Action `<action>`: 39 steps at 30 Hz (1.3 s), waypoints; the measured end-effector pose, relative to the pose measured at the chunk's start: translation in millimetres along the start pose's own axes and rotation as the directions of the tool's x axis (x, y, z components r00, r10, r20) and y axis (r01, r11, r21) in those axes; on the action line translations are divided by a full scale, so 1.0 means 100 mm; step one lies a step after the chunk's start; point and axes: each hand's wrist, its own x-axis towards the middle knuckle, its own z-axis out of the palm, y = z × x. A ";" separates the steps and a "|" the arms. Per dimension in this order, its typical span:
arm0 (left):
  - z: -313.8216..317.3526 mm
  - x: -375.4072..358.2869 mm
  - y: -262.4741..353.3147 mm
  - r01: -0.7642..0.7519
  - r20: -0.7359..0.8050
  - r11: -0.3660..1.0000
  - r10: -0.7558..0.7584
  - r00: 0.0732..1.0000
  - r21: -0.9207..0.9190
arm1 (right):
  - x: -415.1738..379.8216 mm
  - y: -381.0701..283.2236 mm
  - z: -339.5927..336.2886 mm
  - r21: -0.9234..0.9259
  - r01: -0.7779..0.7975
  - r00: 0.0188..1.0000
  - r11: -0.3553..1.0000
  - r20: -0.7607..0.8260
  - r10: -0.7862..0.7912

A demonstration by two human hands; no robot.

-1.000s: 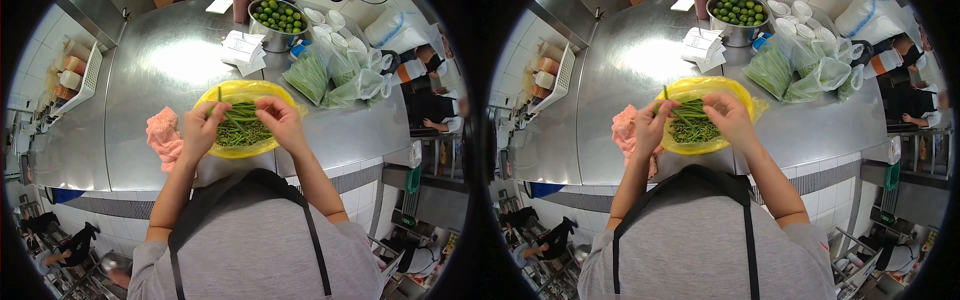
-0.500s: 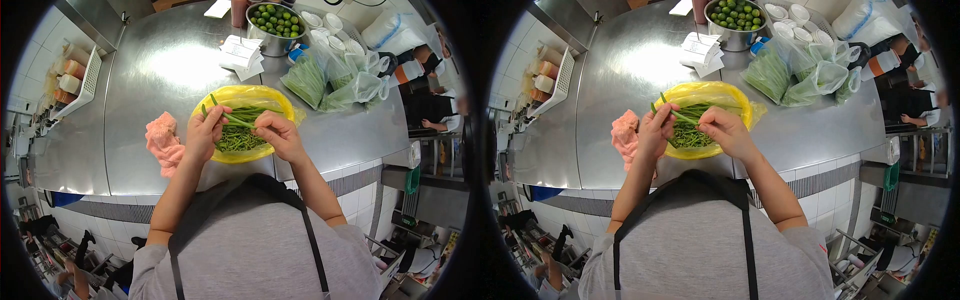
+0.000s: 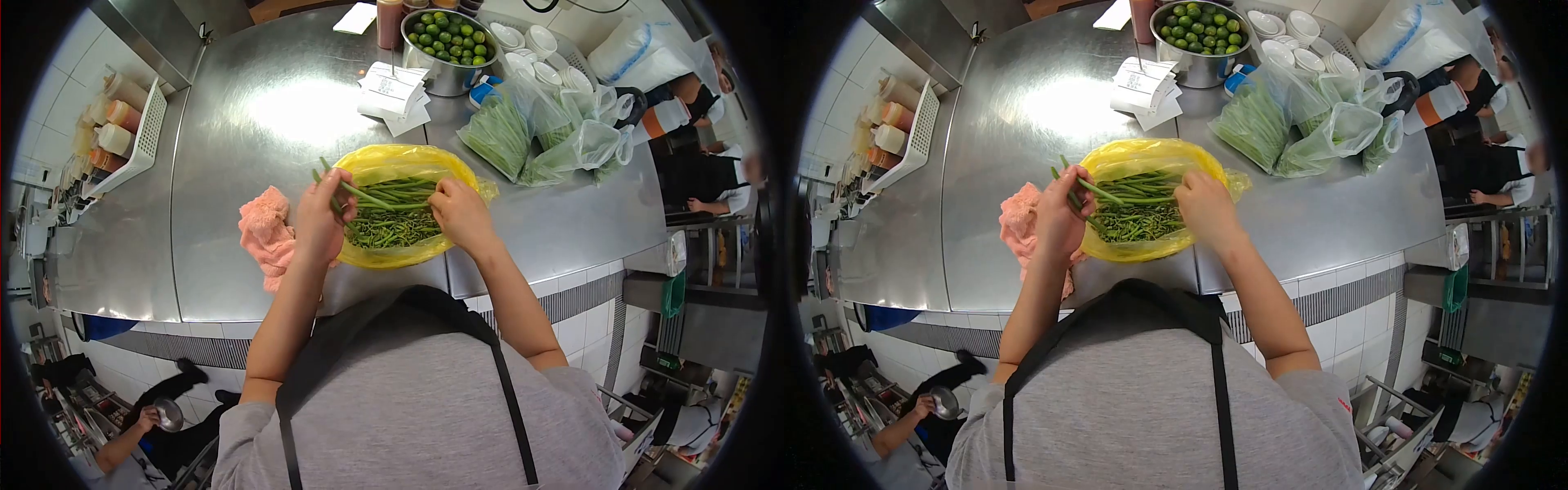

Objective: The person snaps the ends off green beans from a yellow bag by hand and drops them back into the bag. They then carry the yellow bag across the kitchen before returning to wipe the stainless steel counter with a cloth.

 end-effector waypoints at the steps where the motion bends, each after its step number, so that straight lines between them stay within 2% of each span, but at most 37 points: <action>1: 0.03 -0.04 0.02 -0.050 0.053 0.952 0.035 0.998 0.302 | 0.00 -0.04 -0.05 0.054 0.028 0.995 0.998 -0.093 -0.023; 2: 0.05 -0.06 0.03 -0.108 0.112 0.813 0.052 0.992 0.573 | 0.02 -0.09 -0.12 0.106 0.061 0.982 0.993 -0.187 -0.040; 3: 0.03 -0.03 -0.04 -0.276 0.254 0.623 0.126 0.959 0.732 | 0.04 -0.16 -0.23 0.108 0.063 0.982 0.992 -0.182 -0.042; 4: 0.07 -0.04 -0.08 -0.269 0.248 0.625 0.123 0.961 0.733 | 0.05 -0.24 -0.37 0.212 0.074 0.984 0.974 -0.175 -0.037; 5: 0.13 -0.06 -0.11 -0.477 0.436 0.354 0.194 0.879 0.804 | 0.06 -0.30 -0.46 0.314 0.081 0.985 0.946 -0.168 -0.029; 6: 0.16 -0.06 -0.12 -0.640 0.622 0.045 0.198 0.758 0.767 | 0.06 -0.33 -0.52 0.316 0.078 0.985 0.946 -0.168 -0.025; 7: 0.16 -0.04 -0.14 -0.666 0.664 -0.047 0.157 0.731 0.744 | 0.07 -0.35 -0.57 0.298 0.080 0.980 0.951 -0.198 -0.020; 8: 0.17 -0.02 -0.14 -0.671 0.669 -0.048 0.155 0.727 0.740 | 0.08 -0.36 -0.61 0.278 0.082 0.973 0.957 -0.229 -0.017; 9: 0.18 0.00 -0.14 -0.688 0.687 -0.045 0.140 0.713 0.724 | 0.08 -0.37 -0.65 0.274 0.079 0.973 0.958 -0.231 -0.015; 11: 0.22 -0.01 -0.13 -0.706 0.704 -0.040 0.123 0.699 0.708 | 0.07 -0.42 -0.68 0.669 -0.008 0.961 0.743 -0.202 0.191; 12: 0.30 -0.04 -0.08 -0.702 0.690 0.095 0.134 0.712 0.706 | 0.08 -0.45 -0.64 0.669 -0.008 0.960 0.743 -0.202 0.192; 13: 0.34 -0.06 -0.05 -0.685 0.673 0.227 0.141 0.726 0.692 | 0.09 -0.48 -0.57 0.885 0.005 0.938 0.466 -0.165 0.303; 14: 0.32 -0.05 -0.10 -0.683 0.671 0.227 0.139 0.729 0.695 | 0.09 -0.51 -0.51 0.990 0.041 0.915 0.133 -0.091 0.394; 16: 0.31 0.00 -0.18 -0.666 0.567 0.416 0.350 0.746 0.619 | 0.13 -0.55 -0.45 0.994 0.015 0.904 0.111 -0.061 0.424; 17: 0.28 0.00 -0.16 -0.667 0.568 0.414 0.350 0.745 0.620 | 0.15 -0.55 -0.42 0.996 -0.009 0.891 0.092 -0.034 0.453; 18: 0.28 -0.01 -0.08 -0.461 0.349 0.651 0.304 0.886 0.604 | 0.14 -0.53 -0.40 0.996 -0.007 0.891 0.091 -0.035 0.453; 19: 0.26 -0.02 -0.03 -0.227 0.127 0.835 0.188 0.974 0.501 | 0.11 -0.49 -0.36 0.921 -0.131 0.922 0.367 -0.023 0.386; 20: 0.23 -0.01 -0.02 -0.228 0.128 0.835 0.190 0.974 0.501 | 0.09 -0.48 -0.33 0.756 -0.220 0.946 0.617 0.012 0.323; 21: 0.19 0.01 -0.01 -0.267 0.128 0.865 0.234 0.964 0.425 | 0.08 -0.48 -0.31 0.755 -0.218 0.947 0.619 0.011 0.320; 22: 0.16 0.03 -0.01 -0.304 0.123 0.888 0.278 0.953 0.346 | 0.05 -0.50 -0.29 0.805 -0.231 0.940 0.546 0.039 0.340; 23: 0.14 0.05 -0.01 -0.285 0.102 0.895 0.266 0.959 0.342 | 0.04 -0.52 -0.26 0.849 -0.245 0.931 0.468 0.071 0.358; 27: 0.12 0.07 -0.06 -0.248 0.064 0.943 0.239 0.969 0.223 | 0.02 -0.52 -0.12 0.838 -0.188 0.962 0.513 0.051 0.269; 29: 0.12 0.06 -0.08 -0.213 0.072 0.968 0.205 0.976 0.131 | 0.00 -0.48 -0.01 0.910 -0.223 0.953 0.350 0.128 0.275; 30: 0.12 0.06 -0.09 -0.216 0.073 0.968 0.208 0.975 0.129 | 0.01 -0.48 -0.03 0.909 -0.221 0.954 0.353 0.126 0.273; 32: 0.11 0.07 -0.08 -0.085 0.039 0.996 0.084 0.996 0.026 | 0.01 -0.51 -0.09 0.974 -0.201 0.969 0.103 0.182 0.168; 33: 0.11 0.06 -0.10 -0.090 0.038 0.996 0.089 0.995 0.026 | 0.02 -0.54 -0.14 0.975 -0.199 0.970 0.104 0.181 0.164; 35: 0.13 0.05 -0.16 -0.040 0.001 0.999 0.040 0.999 0.036 | 0.02 -0.60 -0.25 0.923 -0.179 0.980 0.341 0.199 -0.024; 38: 0.17 0.01 -0.18 -0.080 -0.022 0.993 0.082 0.996 0.089 | 0.01 -0.65 -0.31 0.934 -0.130 0.989 0.332 0.144 -0.020; 39: 0.16 0.02 -0.20 -0.070 -0.078 0.982 0.085 0.993 0.175 | -0.01 -0.64 -0.30 0.928 -0.063 0.998 0.368 0.069 -0.002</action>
